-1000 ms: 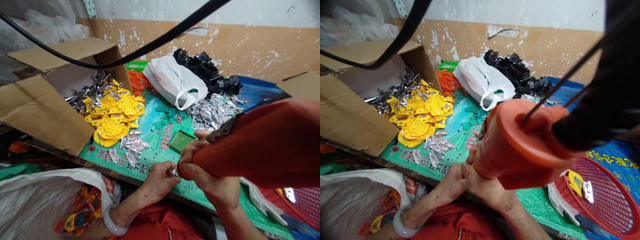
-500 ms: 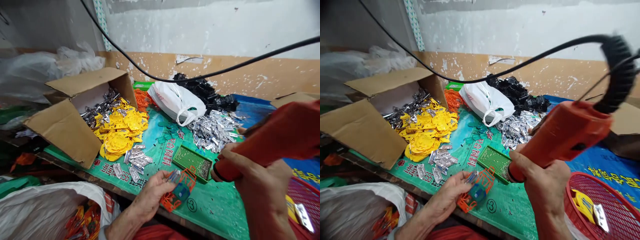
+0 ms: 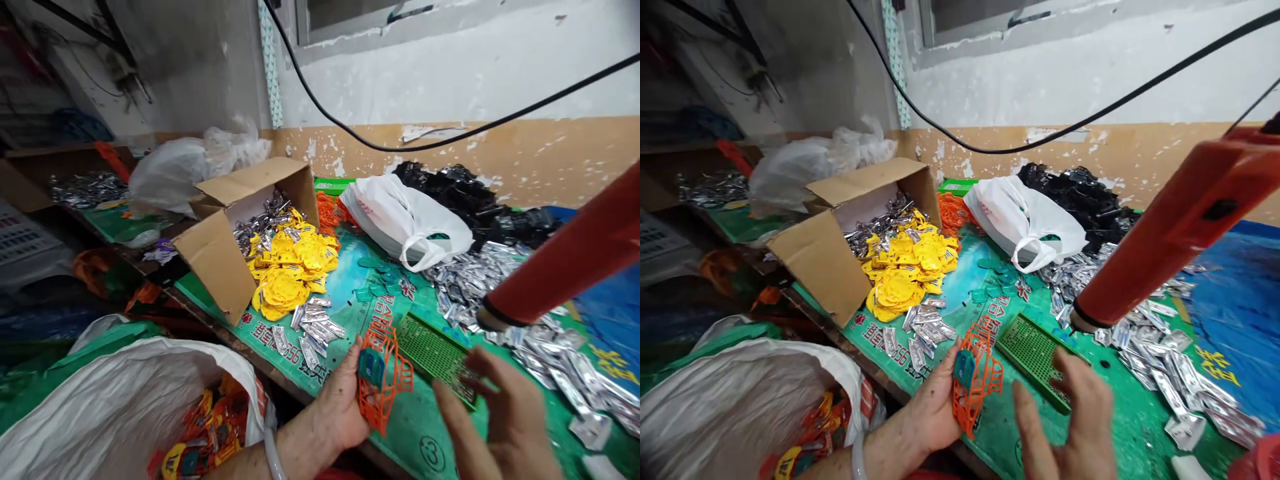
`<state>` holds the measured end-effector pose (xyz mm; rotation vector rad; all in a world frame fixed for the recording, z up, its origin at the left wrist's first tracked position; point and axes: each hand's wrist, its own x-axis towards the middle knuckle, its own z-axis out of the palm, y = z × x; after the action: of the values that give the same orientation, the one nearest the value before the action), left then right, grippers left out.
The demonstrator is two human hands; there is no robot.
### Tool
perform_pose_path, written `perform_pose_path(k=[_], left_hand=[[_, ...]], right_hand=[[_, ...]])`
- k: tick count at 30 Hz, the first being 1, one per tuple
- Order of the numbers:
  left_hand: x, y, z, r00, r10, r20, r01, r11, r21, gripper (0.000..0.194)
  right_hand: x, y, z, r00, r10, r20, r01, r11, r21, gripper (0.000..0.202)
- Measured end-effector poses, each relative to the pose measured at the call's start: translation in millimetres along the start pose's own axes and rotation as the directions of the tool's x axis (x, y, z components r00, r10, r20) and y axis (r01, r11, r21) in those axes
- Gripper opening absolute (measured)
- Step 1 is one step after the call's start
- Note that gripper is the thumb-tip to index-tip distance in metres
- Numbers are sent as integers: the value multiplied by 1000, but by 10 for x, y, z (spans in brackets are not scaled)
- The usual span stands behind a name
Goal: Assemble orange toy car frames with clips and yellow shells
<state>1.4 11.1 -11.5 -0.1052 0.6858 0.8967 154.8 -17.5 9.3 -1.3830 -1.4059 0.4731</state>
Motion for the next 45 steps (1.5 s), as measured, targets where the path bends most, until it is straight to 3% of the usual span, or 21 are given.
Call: perform_pose_path(k=[2, 4, 5, 7, 9, 11, 13, 14, 15, 17, 18, 20, 22, 24, 27, 30, 34, 40, 43, 45], left_hand=[[10, -8, 7, 999, 13, 30, -12, 999, -43, 48], [1, -5, -8, 996, 65, 64, -64, 998, -20, 47], [-19, 4, -24, 990, 113, 82, -117, 992, 39, 45], [-97, 41, -67, 969, 226, 105, -246, 935, 256, 40], [-224, 103, -116, 926, 369, 76, -348, 759, 550, 44], [-377, 184, -160, 814, 579, 47, -388, 481, 786, 56], [-523, 274, -190, 680, 722, 131, -400, 216, 891, 63], [-582, 318, -200, 647, 736, 199, -408, 113, 906, 63], [-628, 359, -210, 649, 712, 269, -420, 41, 906, 62], [-674, 429, -232, 703, 599, 384, -451, -42, 892, 51], [-675, 455, -249, 743, 530, 408, -459, -39, 888, 42], [-648, 488, -298, 829, 429, 358, -429, 77, 900, 27], [-613, 501, -357, 893, 388, 229, -357, 298, 885, 25], [-602, 504, -405, 919, 372, 131, -312, 482, 819, 27], [-646, 509, -431, 925, 366, 108, -319, 587, 744, 30], [-707, 521, -443, 926, 369, 84, -312, 621, 719, 32], [-733, 532, -528, 930, 365, 50, -284, 622, 729, 24], [-721, 532, -567, 935, 342, 89, -281, 567, 774, 20], [-723, 532, -497, 945, 308, 112, -281, 586, 760, 24], [-722, 526, -447, 954, 278, 117, -268, 602, 752, 29]], right_hand=[[-112, -22, 133, 968, 109, 226, -135, 985, 103, 50], [-114, -56, 224, 866, 207, 455, -330, 920, 212, 42], [-76, -69, 247, 821, 238, 520, -411, 878, 247, 41], [48, -82, 253, 778, 267, 568, -488, 827, 279, 40], [189, -88, 234, 749, 253, 612, -487, 837, 249, 40], [293, -109, 226, 692, 222, 687, -458, 870, 181, 39], [338, -155, 250, 598, 181, 781, -443, 886, 134, 35], [341, -188, 274, 542, 153, 827, -445, 887, 127, 32], [336, -223, 303, 484, 116, 867, -447, 885, 131, 29], [323, -294, 369, 387, 34, 922, -434, 888, 149, 26], [326, -323, 404, 349, 1, 937, -412, 898, 153, 25], [364, -354, 483, 299, -22, 954, -326, 937, 123, 26], [449, -342, 592, 307, 12, 952, -229, 972, 61, 30], [554, -295, 748, 397, 65, 915, -155, 988, -3, 34], [677, -200, 1046, 556, 138, 820, -53, 990, -130, 33], [712, -122, 1312, 601, 208, 772, 58, 952, -301, 23], [702, -36, 1470, 593, 268, 760, 135, 897, -421, 29], [737, 59, 1477, 584, 293, 757, 62, 914, -401, 29], [767, -6, 1373, 639, 249, 728, -30, 953, -301, 27], [791, -99, 1205, 710, 207, 674, -96, 975, -198, 33]])
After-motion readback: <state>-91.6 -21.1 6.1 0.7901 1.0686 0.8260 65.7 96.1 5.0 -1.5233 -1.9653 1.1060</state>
